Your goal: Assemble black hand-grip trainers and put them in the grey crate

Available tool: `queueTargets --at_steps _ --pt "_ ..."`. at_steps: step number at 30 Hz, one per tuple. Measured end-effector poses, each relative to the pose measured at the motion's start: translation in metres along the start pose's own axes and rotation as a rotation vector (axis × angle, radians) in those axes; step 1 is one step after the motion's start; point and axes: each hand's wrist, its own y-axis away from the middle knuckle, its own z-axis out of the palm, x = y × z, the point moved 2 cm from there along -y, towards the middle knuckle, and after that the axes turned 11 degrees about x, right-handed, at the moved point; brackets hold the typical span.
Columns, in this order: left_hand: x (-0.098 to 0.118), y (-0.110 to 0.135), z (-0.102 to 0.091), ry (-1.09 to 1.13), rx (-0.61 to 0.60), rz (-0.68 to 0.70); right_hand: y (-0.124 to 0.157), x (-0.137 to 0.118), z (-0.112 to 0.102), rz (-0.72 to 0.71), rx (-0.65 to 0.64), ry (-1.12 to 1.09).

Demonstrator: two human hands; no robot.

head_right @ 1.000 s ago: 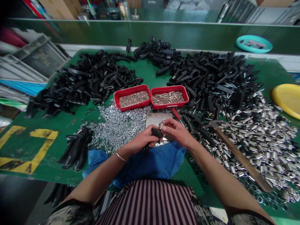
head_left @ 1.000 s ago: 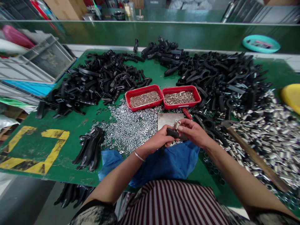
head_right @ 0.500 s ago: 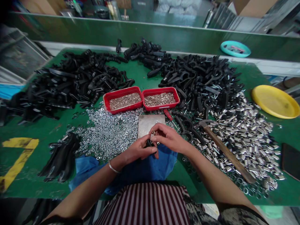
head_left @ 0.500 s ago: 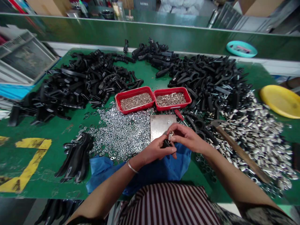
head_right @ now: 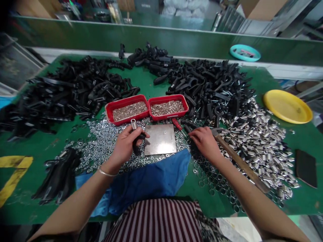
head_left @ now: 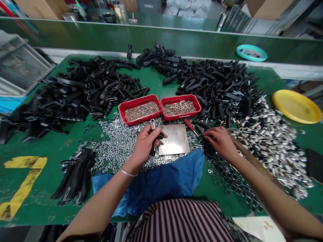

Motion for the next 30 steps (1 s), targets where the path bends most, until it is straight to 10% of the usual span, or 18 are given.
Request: queueTargets --at_steps 7,22,26,30 --pt "-0.015 -0.009 0.039 0.043 0.072 -0.017 -0.063 0.000 0.037 -0.137 -0.124 0.310" --pt "-0.016 -0.008 0.050 0.004 0.000 -0.043 -0.053 0.009 0.031 -0.315 -0.241 0.252" --pt "-0.010 -0.004 0.039 -0.062 0.074 0.065 -0.053 -0.003 0.005 -0.092 -0.054 0.095" --pt "-0.002 0.002 0.043 -0.197 0.103 0.225 -0.043 -0.050 0.000 0.374 0.094 -0.617"
